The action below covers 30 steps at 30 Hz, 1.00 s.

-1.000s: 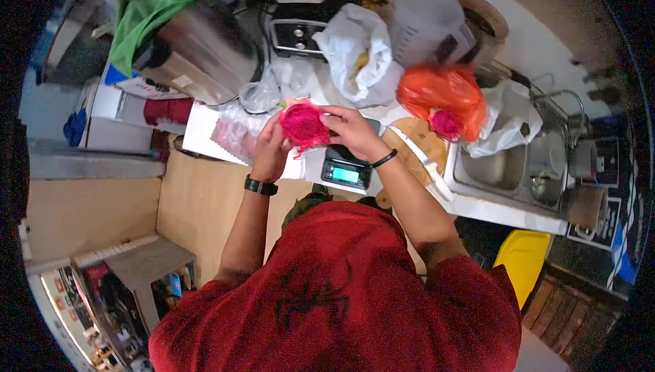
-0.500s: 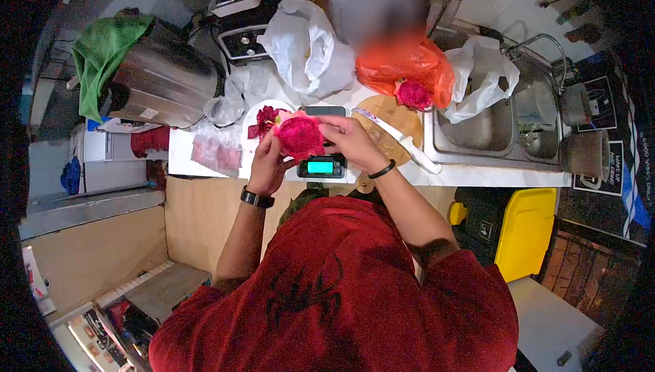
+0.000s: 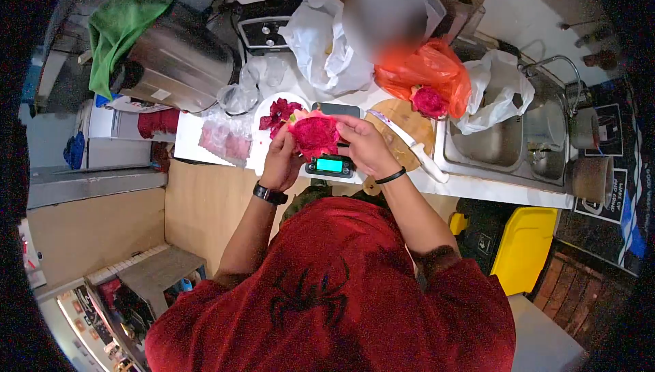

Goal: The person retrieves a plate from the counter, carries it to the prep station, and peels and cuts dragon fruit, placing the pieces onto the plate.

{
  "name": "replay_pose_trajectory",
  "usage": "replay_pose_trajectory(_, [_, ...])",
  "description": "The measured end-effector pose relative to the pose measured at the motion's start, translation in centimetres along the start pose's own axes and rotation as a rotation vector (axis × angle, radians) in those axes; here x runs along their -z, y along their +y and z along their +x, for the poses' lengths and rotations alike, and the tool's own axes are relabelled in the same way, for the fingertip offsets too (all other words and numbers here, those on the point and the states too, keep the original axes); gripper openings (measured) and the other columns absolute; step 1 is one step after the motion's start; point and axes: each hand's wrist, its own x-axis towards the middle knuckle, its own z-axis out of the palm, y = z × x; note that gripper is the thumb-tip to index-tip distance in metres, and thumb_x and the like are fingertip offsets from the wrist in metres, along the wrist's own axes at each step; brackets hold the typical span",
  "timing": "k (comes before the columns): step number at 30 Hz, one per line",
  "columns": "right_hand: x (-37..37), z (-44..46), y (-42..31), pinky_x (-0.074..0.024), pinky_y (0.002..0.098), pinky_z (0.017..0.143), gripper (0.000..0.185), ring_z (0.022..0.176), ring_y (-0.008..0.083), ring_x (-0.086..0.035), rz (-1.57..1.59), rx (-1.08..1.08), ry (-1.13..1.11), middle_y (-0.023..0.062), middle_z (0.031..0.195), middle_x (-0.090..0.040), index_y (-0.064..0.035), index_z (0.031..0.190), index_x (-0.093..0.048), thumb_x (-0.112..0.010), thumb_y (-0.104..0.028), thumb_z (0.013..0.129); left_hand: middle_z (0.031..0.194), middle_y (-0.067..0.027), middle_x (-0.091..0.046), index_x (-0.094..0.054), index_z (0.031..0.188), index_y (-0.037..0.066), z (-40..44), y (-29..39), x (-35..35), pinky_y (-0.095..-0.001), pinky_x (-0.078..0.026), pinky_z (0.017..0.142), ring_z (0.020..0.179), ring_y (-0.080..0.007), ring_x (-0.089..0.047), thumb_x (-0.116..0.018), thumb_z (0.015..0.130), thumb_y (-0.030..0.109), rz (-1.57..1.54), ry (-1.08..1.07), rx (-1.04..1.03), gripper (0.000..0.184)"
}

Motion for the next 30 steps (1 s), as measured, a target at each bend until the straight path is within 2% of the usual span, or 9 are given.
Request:
replay_pose_trajectory(5, [-0.9, 0.5, 0.0, -0.0558, 0.033, 0.083, 0.03, 0.095, 0.0191, -0.064, 0.049, 0.019, -0.02, 0.0136, 0.114, -0.063, 0.0007, 0.127, -0.053, -0.051, -0.009, 0.099, 0.104, -0.0029, -0.062, -0.053, 0.13, 0.009, -0.5, 0.9, -1.2, -0.022, -0.051, 0.067, 0.08, -0.0093, -0.058, -0.048, 0.102, 0.02, -0.155, 0.098, -0.036, 0.03])
replay_pose_trajectory(9, [-1.1, 0.9, 0.1, -0.0557, 0.033, 0.083, 0.03, 0.093, 0.018, -0.064, 0.066, 0.03, 0.02, 0.0128, 0.112, -0.063, 0.0007, 0.127, -0.053, -0.05, -0.009, 0.099, 0.104, -0.0034, -0.063, -0.056, 0.122, 0.007, 0.2, 0.1, 0.1, -0.021, -0.051, 0.068, 0.081, -0.0096, -0.059, -0.049, 0.102, 0.022, -0.163, 0.017, -0.075, 0.026])
replay_pose_trajectory(12, [-1.0, 1.1, 0.3, -0.0556, 0.0319, 0.082, 0.031, 0.091, 0.0177, -0.064, 0.003, 0.03, 0.043, 0.0126, 0.111, -0.064, 0.0003, 0.128, -0.053, -0.05, -0.01, 0.099, 0.102, -0.0033, -0.063, -0.057, 0.119, 0.006, 0.6, -0.2, 0.3, -0.0204, -0.05, 0.068, 0.08, -0.0095, -0.06, -0.048, 0.102, 0.023, -0.149, 0.034, -0.055, 0.025])
replay_pose_trajectory(20, [4.9, -1.7, -0.9, -0.055, 0.0293, 0.079, 0.032, 0.087, 0.016, -0.063, -0.143, 0.003, 0.244, 0.0106, 0.107, -0.064, -0.0019, 0.128, -0.053, -0.052, -0.013, 0.098, 0.095, -0.0033, -0.064, -0.059, 0.113, 0.006, 4.5, -4.2, -1.7, -0.0185, -0.049, 0.068, 0.077, -0.0093, -0.06, -0.048, 0.102, 0.024, -0.017, -0.099, 0.13, 0.024])
replay_pose_trajectory(24, [7.8, -4.2, -3.0, -0.0565, 0.0278, 0.066, 0.029, 0.08, 0.0148, -0.062, -0.133, 0.035, 0.459, 0.0087, 0.096, -0.065, -0.0014, 0.124, -0.058, -0.054, -0.012, 0.097, 0.094, -0.0044, -0.064, -0.06, 0.115, 0.006, 6.2, -5.8, -6.9, -0.0198, -0.049, 0.069, 0.076, -0.0103, -0.059, -0.05, 0.101, 0.028, 0.157, -0.045, 0.293, 0.028])
replay_pose_trajectory(30, [13.4, -6.5, -5.0, -0.0554, 0.0298, 0.076, 0.03, 0.084, 0.0162, -0.062, -0.074, 0.117, 0.535, 0.0091, 0.103, -0.063, -0.0036, 0.126, -0.056, -0.052, -0.015, 0.098, 0.101, -0.0065, -0.063, -0.057, 0.123, 0.003, 9.8, -9.2, -11.1, -0.0228, -0.05, 0.071, 0.078, -0.0137, -0.061, -0.051, 0.1, 0.03, 0.225, -0.043, 0.409, 0.035])
